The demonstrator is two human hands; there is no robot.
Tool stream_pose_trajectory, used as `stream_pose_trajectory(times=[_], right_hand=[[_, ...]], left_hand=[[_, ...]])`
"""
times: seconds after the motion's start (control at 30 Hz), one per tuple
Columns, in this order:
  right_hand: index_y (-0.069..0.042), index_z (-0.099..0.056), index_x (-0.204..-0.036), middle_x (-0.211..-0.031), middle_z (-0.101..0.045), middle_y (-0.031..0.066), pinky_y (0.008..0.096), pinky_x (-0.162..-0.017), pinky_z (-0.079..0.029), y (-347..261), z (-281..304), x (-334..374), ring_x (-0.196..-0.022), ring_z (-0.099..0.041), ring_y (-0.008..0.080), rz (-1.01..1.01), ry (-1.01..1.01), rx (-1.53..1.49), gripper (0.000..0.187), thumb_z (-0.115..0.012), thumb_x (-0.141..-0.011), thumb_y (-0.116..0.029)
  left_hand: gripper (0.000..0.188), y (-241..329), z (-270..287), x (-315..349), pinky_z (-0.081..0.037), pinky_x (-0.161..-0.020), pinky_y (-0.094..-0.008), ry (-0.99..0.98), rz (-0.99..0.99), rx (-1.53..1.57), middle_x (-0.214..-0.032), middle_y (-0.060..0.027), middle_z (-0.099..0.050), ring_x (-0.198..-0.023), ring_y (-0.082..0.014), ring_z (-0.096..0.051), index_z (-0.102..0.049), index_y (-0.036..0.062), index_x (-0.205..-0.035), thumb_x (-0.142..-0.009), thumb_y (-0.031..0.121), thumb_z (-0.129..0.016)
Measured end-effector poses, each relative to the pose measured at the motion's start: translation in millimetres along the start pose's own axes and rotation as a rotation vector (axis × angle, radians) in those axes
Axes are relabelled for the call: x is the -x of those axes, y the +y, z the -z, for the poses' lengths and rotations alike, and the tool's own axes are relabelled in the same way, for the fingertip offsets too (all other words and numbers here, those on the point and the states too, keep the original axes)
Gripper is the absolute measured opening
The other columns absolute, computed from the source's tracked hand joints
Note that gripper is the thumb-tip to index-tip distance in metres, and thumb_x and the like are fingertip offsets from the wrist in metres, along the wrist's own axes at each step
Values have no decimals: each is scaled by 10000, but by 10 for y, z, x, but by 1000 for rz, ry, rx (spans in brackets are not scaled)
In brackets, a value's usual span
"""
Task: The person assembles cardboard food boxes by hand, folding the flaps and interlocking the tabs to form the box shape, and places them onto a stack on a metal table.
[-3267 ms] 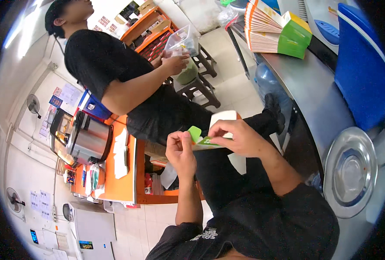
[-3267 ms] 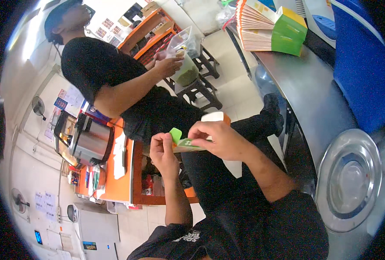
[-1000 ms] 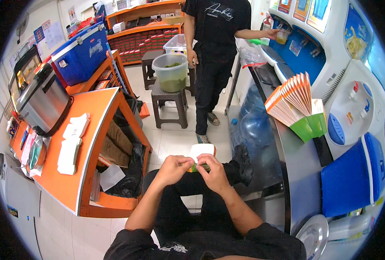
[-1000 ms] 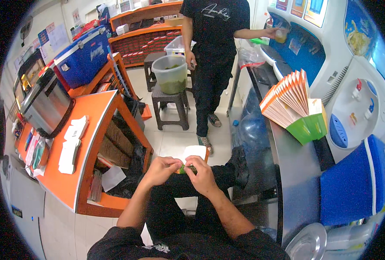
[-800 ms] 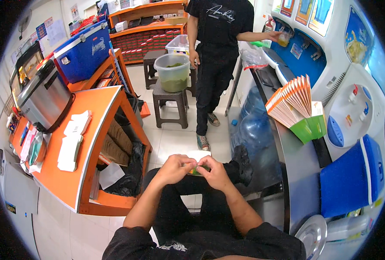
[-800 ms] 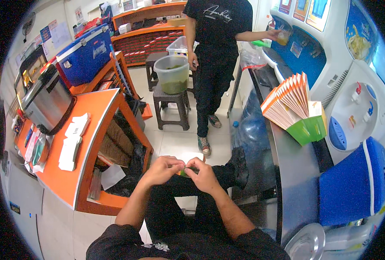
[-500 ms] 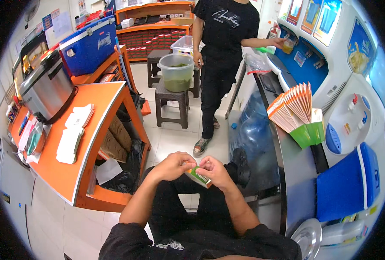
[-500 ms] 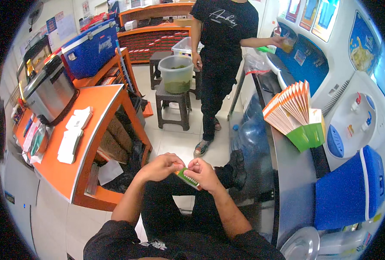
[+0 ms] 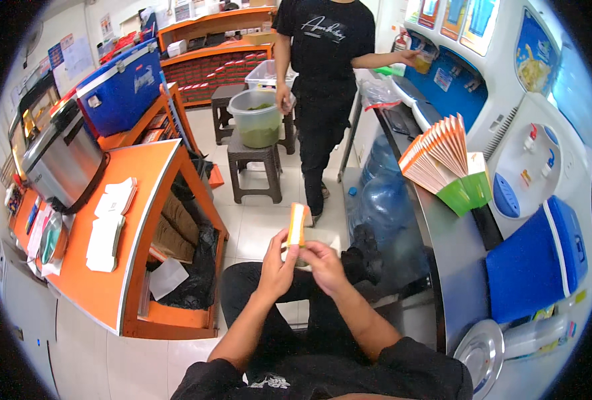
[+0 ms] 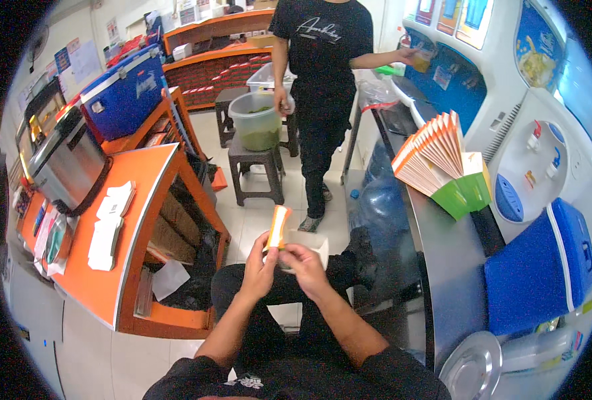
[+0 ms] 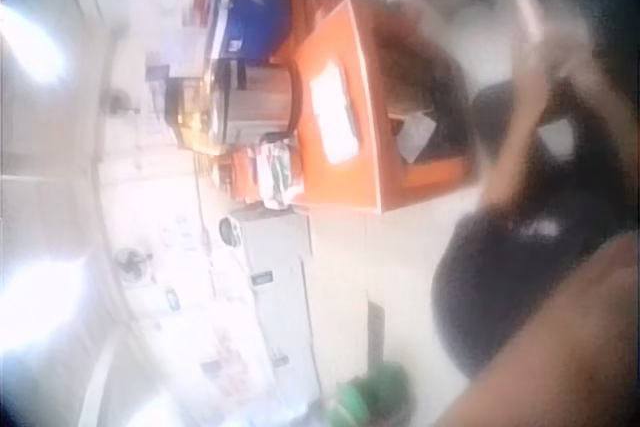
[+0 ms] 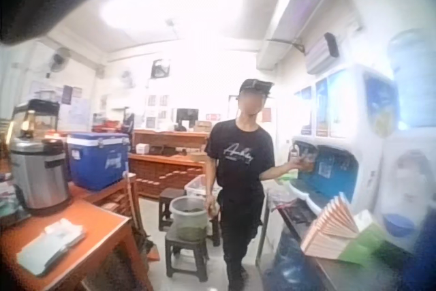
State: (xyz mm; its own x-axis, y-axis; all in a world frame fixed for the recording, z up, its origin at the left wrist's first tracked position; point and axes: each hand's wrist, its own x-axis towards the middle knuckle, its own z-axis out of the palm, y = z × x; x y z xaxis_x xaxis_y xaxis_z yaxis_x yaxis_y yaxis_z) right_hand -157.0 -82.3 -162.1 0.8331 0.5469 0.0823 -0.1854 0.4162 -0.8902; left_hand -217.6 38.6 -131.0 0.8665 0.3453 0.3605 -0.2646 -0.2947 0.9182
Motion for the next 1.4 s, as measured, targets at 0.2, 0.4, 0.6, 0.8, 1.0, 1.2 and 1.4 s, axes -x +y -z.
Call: stream_pose_trajectory(times=[0.2,0.4,0.6,0.8,1.0,1.2,1.4], right_hand=[[34,-590,-1171,-1136,-617,147,323,-923,-445,-393,-150,125,-1039,-582,202,480,33,905,325,-603,-921,-173],[17,-529,-1257,-1094,-618,113,279,-873,-467,-317,195,19,-1019,-580,151,83,125,582,413,-475,-998,-301],[23,-588,-1095,-762,-612,-6,227,-572,-450,-310,177,104,-634,-525,42,99,-50,273,395,-511,-982,-347],[19,-652,-916,-692,-608,1,241,-556,-448,-676,66,293,-626,-537,49,171,122,485,378,-559,-957,-345],[25,-616,-793,-625,-592,64,264,-516,-423,-778,16,300,-595,-520,55,301,178,530,450,-551,-951,-391],[23,-519,-550,-426,-433,117,334,-386,-331,-960,-27,346,-403,-418,82,582,432,721,549,-588,-934,-364],[20,-532,-527,-424,-449,144,329,-374,-326,-1080,-54,399,-343,-405,129,779,406,765,501,-643,-903,-292]], left_hand=[[442,-292,197,75,-476,-729,-318,180,106,-77,-852,-132,-655,-786,-197,-611,-622,-33,-1040,-1011,352,-406],[522,-137,94,102,-428,-582,-251,88,152,79,-763,-22,-611,-674,-65,-515,-622,-73,-931,-1019,390,-397],[502,13,3,141,-455,-641,-248,111,172,211,-787,-58,-651,-705,-85,-554,-652,-88,-908,-1005,363,-454],[518,222,-175,-44,-502,-711,-299,15,427,744,-939,-102,-653,-785,-164,-634,-605,-38,-1097,-999,425,-397],[459,453,-202,-113,-383,-546,-224,32,59,187,-695,-13,-598,-610,-60,-501,-635,-53,-812,-991,347,-498],[443,743,-354,-132,-342,-507,-223,34,74,338,-655,21,-576,-568,-39,-466,-634,-23,-753,-990,329,-507],[443,795,-264,-143,-415,-585,-227,-76,142,234,-767,-24,-619,-653,-63,-530,-627,-48,-846,-983,357,-511]])
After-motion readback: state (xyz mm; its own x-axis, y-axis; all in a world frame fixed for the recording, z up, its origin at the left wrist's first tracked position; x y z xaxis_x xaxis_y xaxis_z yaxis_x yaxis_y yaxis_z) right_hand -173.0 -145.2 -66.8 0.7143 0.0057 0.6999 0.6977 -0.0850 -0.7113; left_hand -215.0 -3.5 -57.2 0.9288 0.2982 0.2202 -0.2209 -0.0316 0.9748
